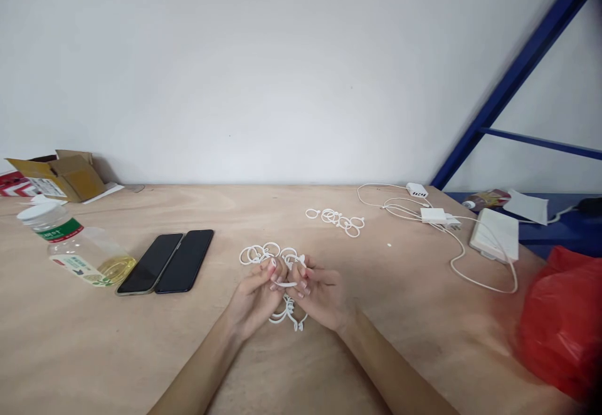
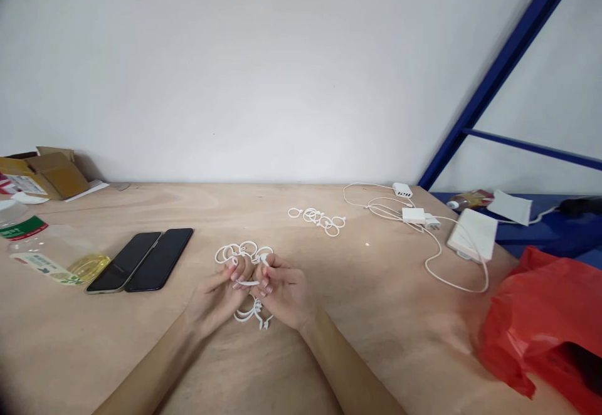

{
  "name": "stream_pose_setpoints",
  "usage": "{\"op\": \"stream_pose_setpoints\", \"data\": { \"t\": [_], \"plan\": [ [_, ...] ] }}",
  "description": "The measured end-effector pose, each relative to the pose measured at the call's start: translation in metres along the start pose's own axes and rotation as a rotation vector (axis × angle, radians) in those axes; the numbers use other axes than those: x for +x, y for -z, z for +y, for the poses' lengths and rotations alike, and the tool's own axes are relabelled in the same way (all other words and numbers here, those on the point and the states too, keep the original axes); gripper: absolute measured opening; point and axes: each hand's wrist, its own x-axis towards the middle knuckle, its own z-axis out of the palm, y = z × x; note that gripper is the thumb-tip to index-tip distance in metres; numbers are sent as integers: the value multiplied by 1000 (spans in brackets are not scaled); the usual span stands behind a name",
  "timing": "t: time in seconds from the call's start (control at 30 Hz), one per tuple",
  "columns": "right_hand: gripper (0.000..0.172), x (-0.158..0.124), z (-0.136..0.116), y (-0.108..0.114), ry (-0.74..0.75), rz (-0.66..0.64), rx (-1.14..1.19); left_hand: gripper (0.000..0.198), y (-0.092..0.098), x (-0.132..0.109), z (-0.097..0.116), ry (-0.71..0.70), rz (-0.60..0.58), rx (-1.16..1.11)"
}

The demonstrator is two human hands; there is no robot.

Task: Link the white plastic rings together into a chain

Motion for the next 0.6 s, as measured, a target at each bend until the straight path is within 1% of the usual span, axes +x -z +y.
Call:
{"op": "stream_pose_setpoints", "data": {
  "t": [0.07, 0.13, 0.2, 0.27, 0.3, 0.33, 0.4, 0.47, 0.53, 0.6],
  "plan": [
    [9, 1, -3, 4, -5, 34, -107, 34, 4, 1, 0, -16, 1, 129],
    [10, 6, -9, 14, 17, 151, -359, 32, 9, 2, -2, -66, 64, 397],
    [17, 16, -22, 30, 108, 354, -811, 26, 13, 1, -4, -182, 158, 801],
    [21, 29, -39, 49, 240, 619, -1438, 19, 17, -1, -6, -290, 191, 1207],
    [22, 35, -49, 59, 263, 690, -1550, 16, 18, -2, -8, -323, 186, 1353],
    [26, 41, -60, 67, 277, 723, -1616, 14, 18, -3, -9, -342, 171, 1449],
    [31, 50, -78, 81, 277, 765, -1754, 14, 17, -5, -12, -347, 140, 1543],
    [31, 55, -91, 91, 247, 780, -1866, 14, 16, -6, -14, -352, 128, 1560],
    [27, 59, -97, 96, 210, 777, -1948, 14, 15, -6, -15, -363, 126, 1535],
    [24, 61, -98, 98, 167, 752, -2089, 15, 15, -6, -15, -376, 138, 1488]
  ]
}}
